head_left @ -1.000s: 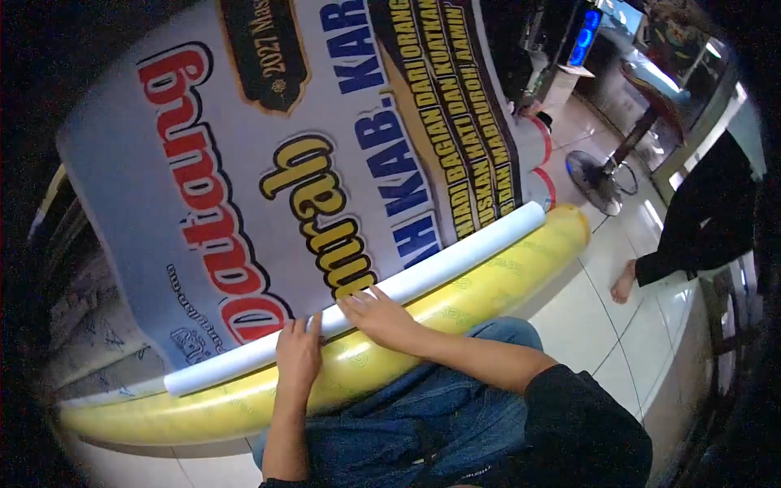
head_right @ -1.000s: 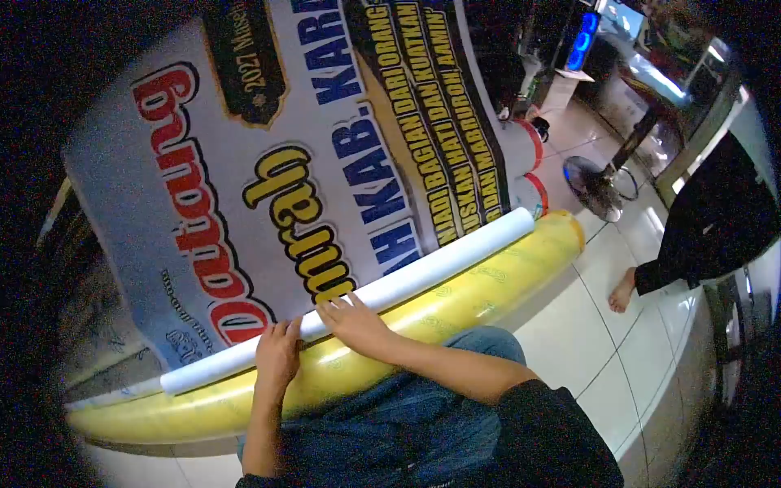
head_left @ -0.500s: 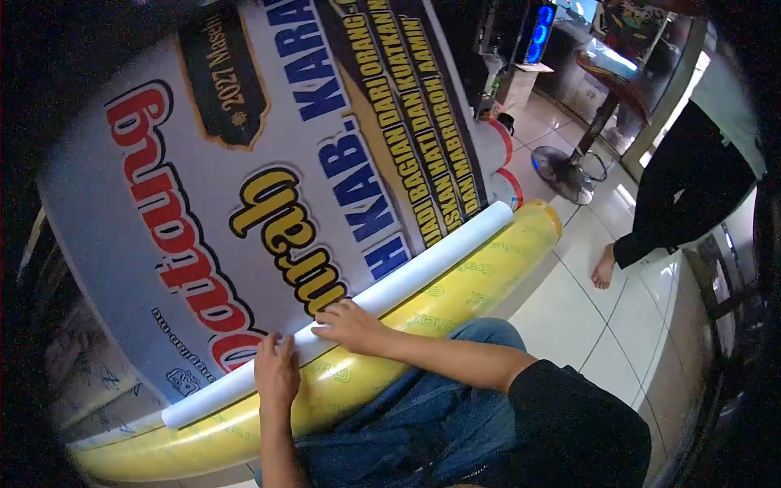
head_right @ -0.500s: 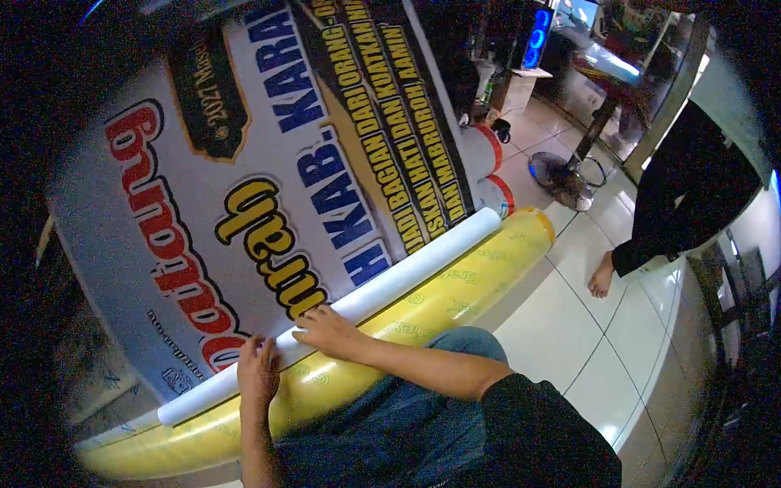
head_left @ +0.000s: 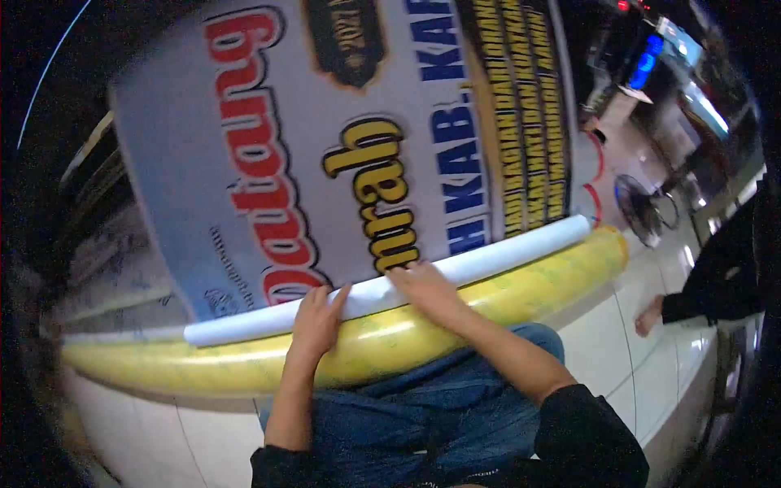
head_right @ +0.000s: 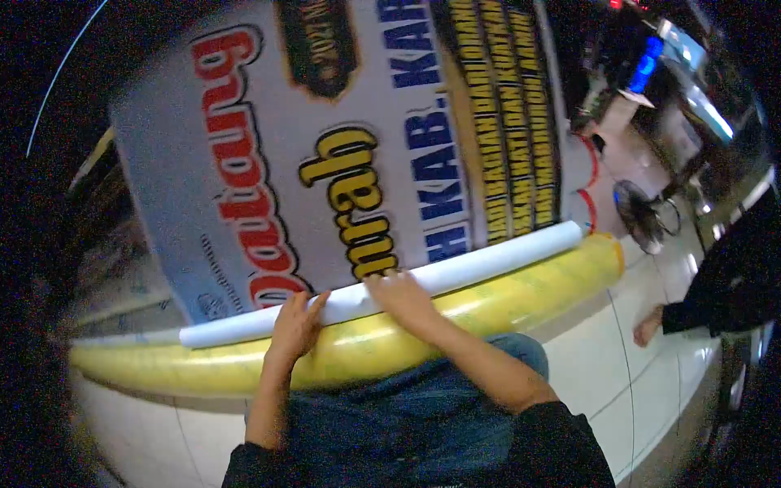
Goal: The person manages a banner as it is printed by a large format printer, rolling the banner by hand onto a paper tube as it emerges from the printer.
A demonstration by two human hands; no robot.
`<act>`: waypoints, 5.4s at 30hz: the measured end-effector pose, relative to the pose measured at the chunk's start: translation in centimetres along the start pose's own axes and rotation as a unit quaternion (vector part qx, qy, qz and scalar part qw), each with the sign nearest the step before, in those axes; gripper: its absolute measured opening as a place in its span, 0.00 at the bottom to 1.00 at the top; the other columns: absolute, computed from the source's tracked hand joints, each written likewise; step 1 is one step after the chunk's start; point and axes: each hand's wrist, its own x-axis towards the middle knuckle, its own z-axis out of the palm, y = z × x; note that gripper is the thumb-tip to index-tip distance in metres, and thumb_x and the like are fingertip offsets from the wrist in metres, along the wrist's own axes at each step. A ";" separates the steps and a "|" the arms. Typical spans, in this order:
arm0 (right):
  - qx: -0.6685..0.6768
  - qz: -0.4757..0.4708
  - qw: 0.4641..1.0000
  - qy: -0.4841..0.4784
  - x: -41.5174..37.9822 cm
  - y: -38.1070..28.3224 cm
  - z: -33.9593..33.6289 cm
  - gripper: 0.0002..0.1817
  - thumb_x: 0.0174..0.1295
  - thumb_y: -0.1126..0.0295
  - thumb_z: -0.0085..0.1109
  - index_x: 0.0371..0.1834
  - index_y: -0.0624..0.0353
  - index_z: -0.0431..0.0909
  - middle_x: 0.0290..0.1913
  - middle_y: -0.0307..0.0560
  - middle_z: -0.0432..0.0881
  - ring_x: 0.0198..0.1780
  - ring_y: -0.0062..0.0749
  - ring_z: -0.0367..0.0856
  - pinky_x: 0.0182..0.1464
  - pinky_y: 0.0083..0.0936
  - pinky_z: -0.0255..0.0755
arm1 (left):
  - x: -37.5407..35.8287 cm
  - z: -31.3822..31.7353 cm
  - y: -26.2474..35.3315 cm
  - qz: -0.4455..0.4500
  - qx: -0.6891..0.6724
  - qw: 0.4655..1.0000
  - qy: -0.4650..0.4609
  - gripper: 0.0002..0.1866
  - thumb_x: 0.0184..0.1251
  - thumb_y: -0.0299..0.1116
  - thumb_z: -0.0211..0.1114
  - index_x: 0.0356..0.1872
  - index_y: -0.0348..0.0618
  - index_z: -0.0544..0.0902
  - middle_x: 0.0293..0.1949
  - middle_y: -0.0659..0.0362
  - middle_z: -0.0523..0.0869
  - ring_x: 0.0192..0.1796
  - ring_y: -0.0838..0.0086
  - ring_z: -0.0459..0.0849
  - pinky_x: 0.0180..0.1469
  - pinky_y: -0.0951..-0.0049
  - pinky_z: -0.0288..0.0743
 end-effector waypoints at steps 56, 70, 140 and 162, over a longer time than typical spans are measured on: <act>-0.023 -0.015 0.997 0.067 3.0 -0.1 2.0 0.48 0.36 0.68 0.78 0.68 0.46 0.68 0.59 0.52 0.73 0.64 0.49 0.70 0.67 0.51 0.60 | 4.3 2.2 -2.4 0.066 -0.118 0.990 0.045 0.20 0.67 0.39 0.66 0.55 0.41 0.76 0.38 0.47 0.86 0.43 0.46 0.86 0.45 0.47 0.77; -0.032 -0.074 0.996 0.050 2.6 -0.1 -0.4 0.36 0.48 0.67 0.71 0.66 0.50 0.75 0.55 0.44 0.81 0.59 0.41 0.79 0.60 0.46 0.68 | 2.3 4.3 0.7 0.042 -0.022 0.995 0.086 0.40 0.54 0.33 0.71 0.72 0.40 0.67 0.64 0.49 0.74 0.67 0.53 0.72 0.68 0.54 0.67; 0.067 -0.081 0.994 -0.008 1.7 3.7 -1.1 0.30 0.59 0.48 0.67 0.63 0.49 0.78 0.54 0.52 0.82 0.54 0.49 0.82 0.56 0.41 0.76 | 2.1 3.3 0.2 0.063 -0.062 0.991 0.098 0.28 0.66 0.48 0.66 0.61 0.43 0.76 0.57 0.49 0.79 0.57 0.52 0.81 0.57 0.51 0.74; 0.019 0.003 0.998 0.062 1.2 -2.9 2.5 0.40 0.69 0.46 0.52 0.80 0.54 0.58 0.77 0.58 0.63 0.77 0.52 0.61 0.72 0.71 0.53 | 2.1 6.8 3.1 0.044 0.077 0.994 0.059 0.38 0.65 0.44 0.61 0.73 0.34 0.66 0.71 0.46 0.71 0.75 0.53 0.66 0.72 0.36 0.59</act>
